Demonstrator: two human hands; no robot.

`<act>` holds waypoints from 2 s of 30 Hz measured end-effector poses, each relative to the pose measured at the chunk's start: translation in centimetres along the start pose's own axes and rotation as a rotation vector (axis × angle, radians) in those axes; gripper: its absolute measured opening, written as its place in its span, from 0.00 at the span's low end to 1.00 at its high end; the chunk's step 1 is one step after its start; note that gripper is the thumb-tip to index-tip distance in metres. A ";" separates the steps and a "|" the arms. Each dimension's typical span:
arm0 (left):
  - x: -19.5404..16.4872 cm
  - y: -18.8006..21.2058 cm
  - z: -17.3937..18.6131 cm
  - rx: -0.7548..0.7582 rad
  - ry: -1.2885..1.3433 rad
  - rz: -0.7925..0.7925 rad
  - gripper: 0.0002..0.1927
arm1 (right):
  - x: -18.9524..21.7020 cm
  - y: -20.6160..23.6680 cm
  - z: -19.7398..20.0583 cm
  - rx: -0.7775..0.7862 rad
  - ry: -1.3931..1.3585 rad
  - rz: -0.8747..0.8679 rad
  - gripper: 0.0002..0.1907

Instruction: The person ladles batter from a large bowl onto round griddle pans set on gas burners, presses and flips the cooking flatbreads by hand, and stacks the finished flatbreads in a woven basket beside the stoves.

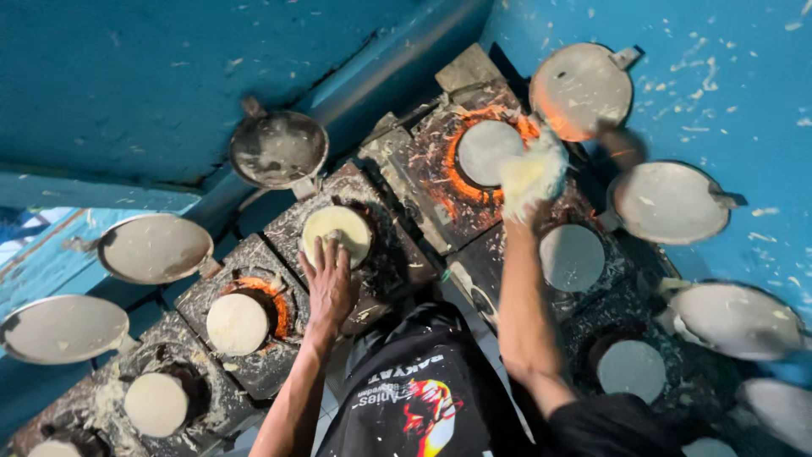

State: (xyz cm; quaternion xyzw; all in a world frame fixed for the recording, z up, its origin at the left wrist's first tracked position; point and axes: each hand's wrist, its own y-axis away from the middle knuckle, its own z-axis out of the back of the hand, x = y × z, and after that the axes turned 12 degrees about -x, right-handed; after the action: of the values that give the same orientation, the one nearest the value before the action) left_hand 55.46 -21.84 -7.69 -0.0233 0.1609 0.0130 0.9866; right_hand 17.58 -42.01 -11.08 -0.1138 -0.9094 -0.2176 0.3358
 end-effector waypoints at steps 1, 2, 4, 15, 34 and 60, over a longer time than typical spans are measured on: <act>0.1 0.2 -0.1 -0.044 0.028 0.004 0.31 | 0.7 0.8 1.5 0.090 -0.072 -0.076 0.15; 0.2 0.2 -0.4 -0.085 0.054 0.010 0.31 | 1.0 1.8 2.7 0.173 -0.145 -0.159 0.15; 0.9 0.6 -0.6 -0.176 0.214 0.056 0.29 | 0.9 4.5 4.4 0.323 -0.271 -0.352 0.14; 12.4 1.3 14.1 -0.362 0.865 0.289 0.20 | -6.4 17.3 -2.9 0.116 -0.077 -0.773 0.22; 21.8 18.8 10.3 -0.313 0.103 0.074 0.29 | -22.2 30.1 -13.9 0.899 2.030 0.834 0.33; 15.4 14.1 11.1 -0.221 -0.119 0.349 0.32 | -21.8 27.5 -17.6 0.900 1.293 0.318 0.40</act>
State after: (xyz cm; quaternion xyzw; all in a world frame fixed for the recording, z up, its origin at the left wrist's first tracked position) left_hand 73.13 -6.92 -2.68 -0.1026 0.1017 0.2025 0.9686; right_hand 53.43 -27.47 -4.73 0.0528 -0.5085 0.1973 0.8365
